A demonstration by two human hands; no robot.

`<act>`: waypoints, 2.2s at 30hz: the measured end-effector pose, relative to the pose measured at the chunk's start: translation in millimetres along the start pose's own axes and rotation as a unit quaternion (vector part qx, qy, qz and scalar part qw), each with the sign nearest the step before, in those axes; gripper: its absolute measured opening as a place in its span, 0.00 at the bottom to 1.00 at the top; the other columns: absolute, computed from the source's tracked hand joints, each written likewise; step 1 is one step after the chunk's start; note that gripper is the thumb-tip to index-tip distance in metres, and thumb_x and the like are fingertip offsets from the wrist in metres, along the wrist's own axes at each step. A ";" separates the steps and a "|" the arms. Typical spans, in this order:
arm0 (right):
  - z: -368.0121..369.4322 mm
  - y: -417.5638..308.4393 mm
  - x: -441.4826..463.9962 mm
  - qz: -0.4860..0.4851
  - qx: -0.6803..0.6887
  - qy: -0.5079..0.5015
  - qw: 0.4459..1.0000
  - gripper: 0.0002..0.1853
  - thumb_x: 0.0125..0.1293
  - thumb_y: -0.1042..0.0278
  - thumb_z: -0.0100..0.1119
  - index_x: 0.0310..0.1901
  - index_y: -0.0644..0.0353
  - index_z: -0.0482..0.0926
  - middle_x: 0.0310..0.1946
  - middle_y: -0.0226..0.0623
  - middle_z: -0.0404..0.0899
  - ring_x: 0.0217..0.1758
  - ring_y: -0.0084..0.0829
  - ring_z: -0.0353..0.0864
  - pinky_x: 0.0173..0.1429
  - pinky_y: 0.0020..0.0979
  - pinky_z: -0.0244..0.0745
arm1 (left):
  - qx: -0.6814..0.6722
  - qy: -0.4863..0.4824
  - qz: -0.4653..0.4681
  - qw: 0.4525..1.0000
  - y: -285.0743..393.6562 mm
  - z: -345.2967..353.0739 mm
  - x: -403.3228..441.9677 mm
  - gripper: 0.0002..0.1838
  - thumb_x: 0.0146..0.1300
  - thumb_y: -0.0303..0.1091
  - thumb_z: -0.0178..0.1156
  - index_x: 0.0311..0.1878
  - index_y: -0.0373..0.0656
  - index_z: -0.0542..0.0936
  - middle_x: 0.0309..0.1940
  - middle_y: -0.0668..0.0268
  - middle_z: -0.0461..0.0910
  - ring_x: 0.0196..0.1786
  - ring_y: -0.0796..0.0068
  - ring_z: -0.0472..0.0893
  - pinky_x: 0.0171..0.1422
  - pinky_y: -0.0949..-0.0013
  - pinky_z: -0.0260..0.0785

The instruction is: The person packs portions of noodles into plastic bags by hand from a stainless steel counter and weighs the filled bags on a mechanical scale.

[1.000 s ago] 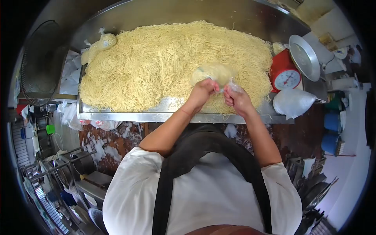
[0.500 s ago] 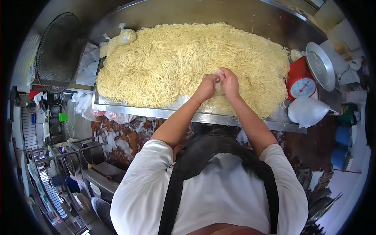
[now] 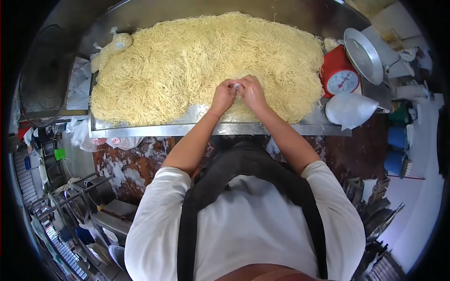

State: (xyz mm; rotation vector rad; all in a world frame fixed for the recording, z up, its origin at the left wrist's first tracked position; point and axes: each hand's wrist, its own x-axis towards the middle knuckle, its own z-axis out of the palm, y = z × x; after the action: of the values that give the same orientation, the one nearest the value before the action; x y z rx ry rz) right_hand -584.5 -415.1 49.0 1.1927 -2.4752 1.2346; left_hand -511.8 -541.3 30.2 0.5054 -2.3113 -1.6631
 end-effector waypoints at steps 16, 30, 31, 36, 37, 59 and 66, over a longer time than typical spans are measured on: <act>-19.3 12.1 -10.3 0.008 0.109 -0.055 0.992 0.07 0.62 0.78 0.55 0.42 0.61 0.75 0.36 0.46 0.76 0.43 0.46 0.78 0.48 0.38 0.74 | -0.044 -0.053 0.001 0.998 13.1 11.3 11.4 0.06 0.61 0.20 0.60 0.41 0.37 0.79 0.31 0.64 0.80 0.35 0.75 0.80 0.43 0.71 0.72; -138.7 -67.0 52.9 -0.006 0.048 0.123 0.991 0.07 0.63 0.70 0.62 0.42 0.59 0.78 0.39 0.43 0.74 0.47 0.45 0.75 0.53 0.42 0.72 | 0.298 0.146 0.065 0.941 42.9 -104.0 53.8 0.13 0.69 0.31 0.51 0.48 0.37 0.82 0.39 0.54 0.84 0.40 0.56 0.82 0.48 0.55 0.73; -165.2 -55.1 48.8 -0.011 0.052 0.154 0.987 0.09 0.61 0.72 0.63 0.44 0.59 0.78 0.40 0.43 0.74 0.48 0.46 0.75 0.56 0.42 0.70 | 0.241 0.244 0.052 0.938 56.7 -130.8 60.6 0.13 0.70 0.33 0.52 0.48 0.38 0.83 0.42 0.55 0.84 0.42 0.60 0.83 0.49 0.60 0.73; -328.5 10.8 -19.1 0.090 -0.210 0.359 0.905 0.17 0.61 0.73 0.63 0.52 0.61 0.76 0.42 0.45 0.76 0.49 0.44 0.76 0.56 0.43 0.70 | 0.151 0.370 0.074 0.914 136.2 -262.1 79.3 0.12 0.68 0.36 0.60 0.49 0.42 0.85 0.43 0.57 0.86 0.43 0.65 0.83 0.49 0.64 0.73; -353.3 28.9 -37.1 0.125 -0.312 0.354 0.873 0.18 0.61 0.72 0.64 0.53 0.61 0.76 0.43 0.46 0.76 0.50 0.45 0.76 0.55 0.44 0.71 | 0.232 0.344 0.041 0.909 130.6 -279.8 92.0 0.14 0.68 0.35 0.60 0.52 0.42 0.84 0.44 0.56 0.86 0.44 0.64 0.83 0.50 0.63 0.73; -417.1 132.5 -78.2 0.318 -0.395 0.270 0.819 0.13 0.62 0.56 0.67 0.34 0.58 0.84 0.32 0.46 0.83 0.37 0.51 0.83 0.42 0.45 0.76 | -0.049 -0.167 -0.090 0.981 42.0 -97.4 11.1 0.19 0.71 0.34 0.59 0.62 0.38 0.75 0.44 0.64 0.83 0.41 0.77 0.81 0.46 0.73 0.74; -419.2 98.9 -51.5 0.310 -0.417 0.334 0.786 0.13 0.63 0.56 0.66 0.32 0.59 0.83 0.32 0.47 0.83 0.36 0.51 0.82 0.41 0.45 0.76 | -0.044 -0.163 -0.105 0.980 26.0 -144.4 -5.5 0.17 0.71 0.34 0.59 0.59 0.36 0.77 0.43 0.63 0.84 0.39 0.78 0.80 0.46 0.73 0.74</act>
State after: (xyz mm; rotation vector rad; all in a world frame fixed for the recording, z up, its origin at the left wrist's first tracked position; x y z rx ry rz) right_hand -709.9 -47.0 241.1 -0.2756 -2.3584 0.3392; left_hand -453.2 -656.0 100.7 0.5058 -2.4637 -2.0767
